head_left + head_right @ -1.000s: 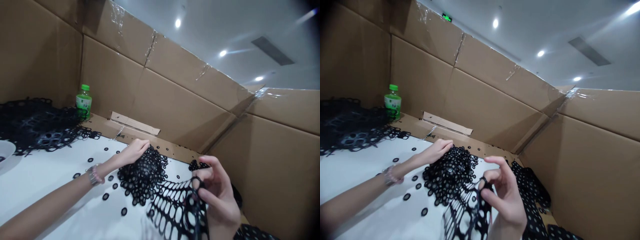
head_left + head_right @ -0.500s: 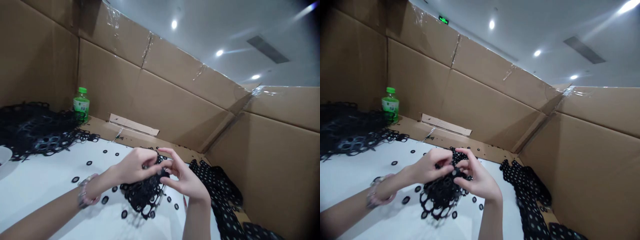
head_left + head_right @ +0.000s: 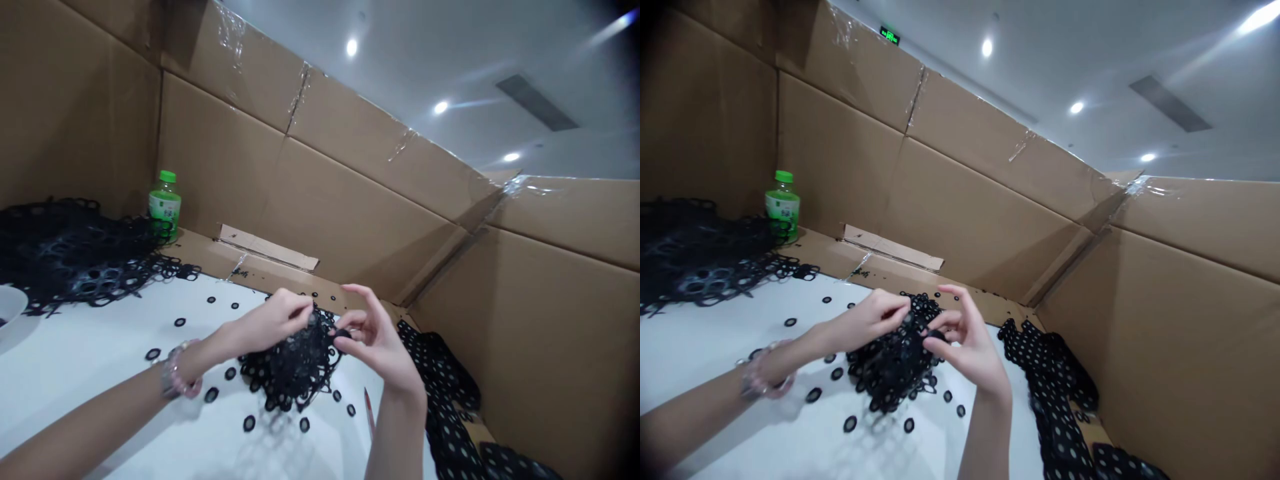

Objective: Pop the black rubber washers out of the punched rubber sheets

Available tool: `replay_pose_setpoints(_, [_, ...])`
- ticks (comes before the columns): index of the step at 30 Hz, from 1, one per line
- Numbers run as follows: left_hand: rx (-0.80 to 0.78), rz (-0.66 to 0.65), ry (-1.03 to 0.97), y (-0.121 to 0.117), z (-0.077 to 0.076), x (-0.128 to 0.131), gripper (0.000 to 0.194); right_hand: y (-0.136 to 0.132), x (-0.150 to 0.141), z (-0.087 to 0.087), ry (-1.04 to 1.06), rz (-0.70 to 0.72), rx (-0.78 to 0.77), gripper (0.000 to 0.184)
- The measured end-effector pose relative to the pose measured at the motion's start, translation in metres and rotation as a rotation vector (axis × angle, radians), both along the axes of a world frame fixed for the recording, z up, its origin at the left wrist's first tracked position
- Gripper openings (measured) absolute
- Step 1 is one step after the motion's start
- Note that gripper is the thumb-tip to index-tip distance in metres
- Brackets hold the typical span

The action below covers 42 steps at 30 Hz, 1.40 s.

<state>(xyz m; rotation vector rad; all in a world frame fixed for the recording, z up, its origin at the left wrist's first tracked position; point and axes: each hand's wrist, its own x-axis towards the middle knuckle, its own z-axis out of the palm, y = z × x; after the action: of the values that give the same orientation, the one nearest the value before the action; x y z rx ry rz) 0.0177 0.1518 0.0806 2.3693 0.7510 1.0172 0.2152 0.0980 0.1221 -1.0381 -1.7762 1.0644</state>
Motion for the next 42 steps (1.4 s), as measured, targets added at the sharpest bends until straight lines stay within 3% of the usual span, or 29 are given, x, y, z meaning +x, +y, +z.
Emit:
replay_pose_setpoints(3, [-0.026,0.130,0.026,0.027,-0.014,-0.007,0.033,-0.006,0.016,0.005,0.087,-0.059,0.054,0.064])
replay_pose_setpoints(6, [-0.070,0.165,0.233,0.049,-0.044,-0.005,0.032,-0.007,0.020,0.007,0.060,-0.085,0.074,0.064])
replay_pose_setpoints(8, [-0.094,0.136,0.321,0.054,-0.060,0.001,0.027,-0.003,0.014,0.005,-0.027,-0.054,0.041,0.063])
replay_pose_setpoints(10, [-0.086,0.155,0.326,0.050,-0.065,0.007,0.026,0.004,0.004,0.000,-0.128,-0.005,-0.002,0.062])
replay_pose_setpoints(13, [-0.054,0.144,0.161,0.034,-0.049,0.010,0.029,0.015,-0.011,-0.007,-0.244,0.018,-0.021,0.060])
replay_pose_setpoints(16, [-0.100,-0.109,0.006,0.017,-0.025,0.007,0.030,0.019,-0.017,-0.011,-0.284,0.018,0.006,0.057])
replay_pose_setpoints(18, [-0.154,-0.218,0.030,0.010,-0.015,0.005,0.031,0.018,-0.016,-0.012,-0.288,0.009,0.032,0.057])
replay_pose_setpoints(20, [-0.189,-0.233,0.066,0.008,-0.012,0.004,0.035,0.017,-0.012,-0.011,-0.303,0.011,0.038,0.057])
replay_pose_setpoints(25, [-0.214,-0.165,-0.017,0.012,-0.006,-0.004,0.038,0.019,0.002,-0.012,-0.379,0.161,-0.056,0.017])
replay_pose_setpoints(31, [0.169,0.240,0.009,0.002,-0.001,-0.005,0.024,0.022,-0.002,-0.017,-0.253,0.147,-0.167,0.027])
replay_pose_setpoints(33, [0.109,0.163,0.033,-0.003,0.000,-0.002,0.029,0.020,-0.006,-0.016,-0.256,0.181,-0.141,0.029])
replay_pose_setpoints(39, [-0.168,-0.262,-0.045,-0.015,0.001,0.005,0.035,0.021,-0.012,-0.009,-0.307,0.296,-0.016,0.043])
replay_pose_setpoints(42, [-0.427,-0.356,-0.171,-0.009,-0.003,0.009,0.037,0.018,-0.007,-0.009,-0.274,0.362,0.001,0.045])
